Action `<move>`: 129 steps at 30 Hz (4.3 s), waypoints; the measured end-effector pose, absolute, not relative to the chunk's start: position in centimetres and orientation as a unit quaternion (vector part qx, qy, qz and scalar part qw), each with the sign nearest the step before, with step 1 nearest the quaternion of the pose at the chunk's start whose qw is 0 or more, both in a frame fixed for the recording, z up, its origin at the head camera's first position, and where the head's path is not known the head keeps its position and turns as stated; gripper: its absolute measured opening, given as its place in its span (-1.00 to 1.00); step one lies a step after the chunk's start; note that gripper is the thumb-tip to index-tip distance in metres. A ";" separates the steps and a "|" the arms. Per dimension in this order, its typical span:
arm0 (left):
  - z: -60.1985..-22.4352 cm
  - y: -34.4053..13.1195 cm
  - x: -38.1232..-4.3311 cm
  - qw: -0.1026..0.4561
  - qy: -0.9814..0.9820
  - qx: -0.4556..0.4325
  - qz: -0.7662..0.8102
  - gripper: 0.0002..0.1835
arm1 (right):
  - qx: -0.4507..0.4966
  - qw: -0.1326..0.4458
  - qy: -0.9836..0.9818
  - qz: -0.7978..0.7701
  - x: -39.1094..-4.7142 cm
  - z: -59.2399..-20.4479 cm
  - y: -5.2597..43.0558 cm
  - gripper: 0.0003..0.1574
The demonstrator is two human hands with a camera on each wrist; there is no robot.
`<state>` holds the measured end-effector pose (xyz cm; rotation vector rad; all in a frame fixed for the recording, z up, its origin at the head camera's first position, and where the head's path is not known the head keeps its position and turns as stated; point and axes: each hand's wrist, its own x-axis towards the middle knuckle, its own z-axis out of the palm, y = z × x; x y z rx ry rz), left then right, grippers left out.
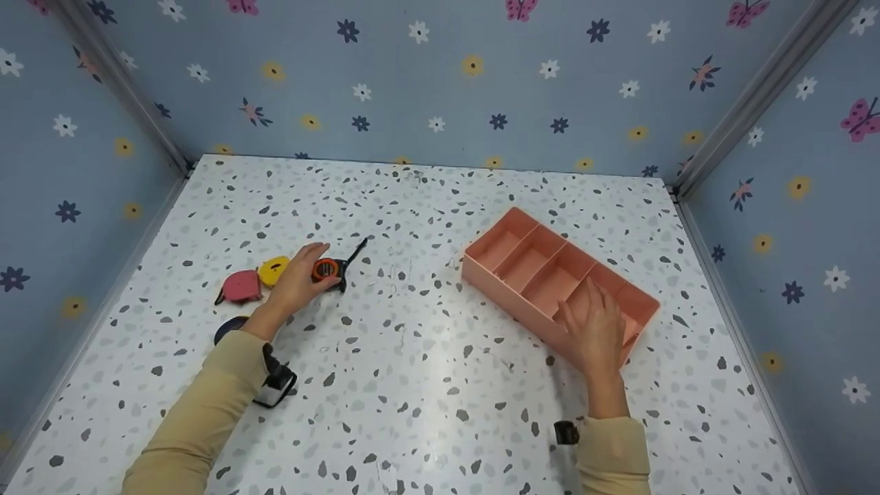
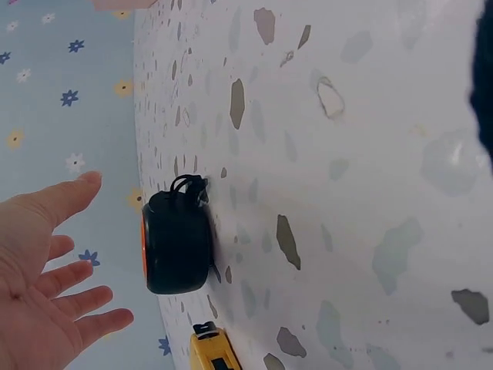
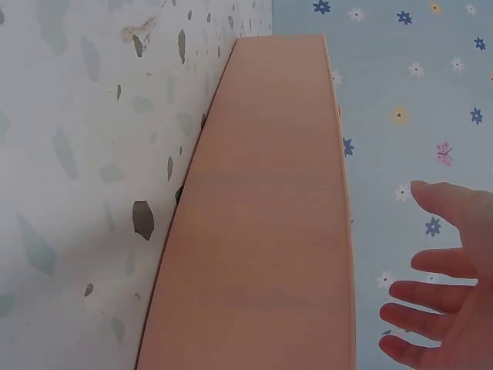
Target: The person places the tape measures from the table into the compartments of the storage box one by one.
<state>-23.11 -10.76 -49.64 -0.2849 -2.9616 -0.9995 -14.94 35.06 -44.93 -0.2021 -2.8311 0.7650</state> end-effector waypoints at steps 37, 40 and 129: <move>-52.9 -11.1 -24.9 -0.043 -0.938 -0.048 -0.341 -0.33 | -0.257 0.204 -0.895 0.302 -12.5 -52.8 42.5 -0.18; -53.1 -11.1 -24.9 -0.036 -0.934 -0.056 -0.352 -0.34 | -0.271 0.201 -0.888 0.312 -12.0 -52.2 42.1 -0.20; -53.1 -10.8 -24.8 -0.017 -0.905 -0.014 -0.425 -0.37 | -0.286 0.190 -0.779 0.524 -14.1 -58.7 43.3 -0.53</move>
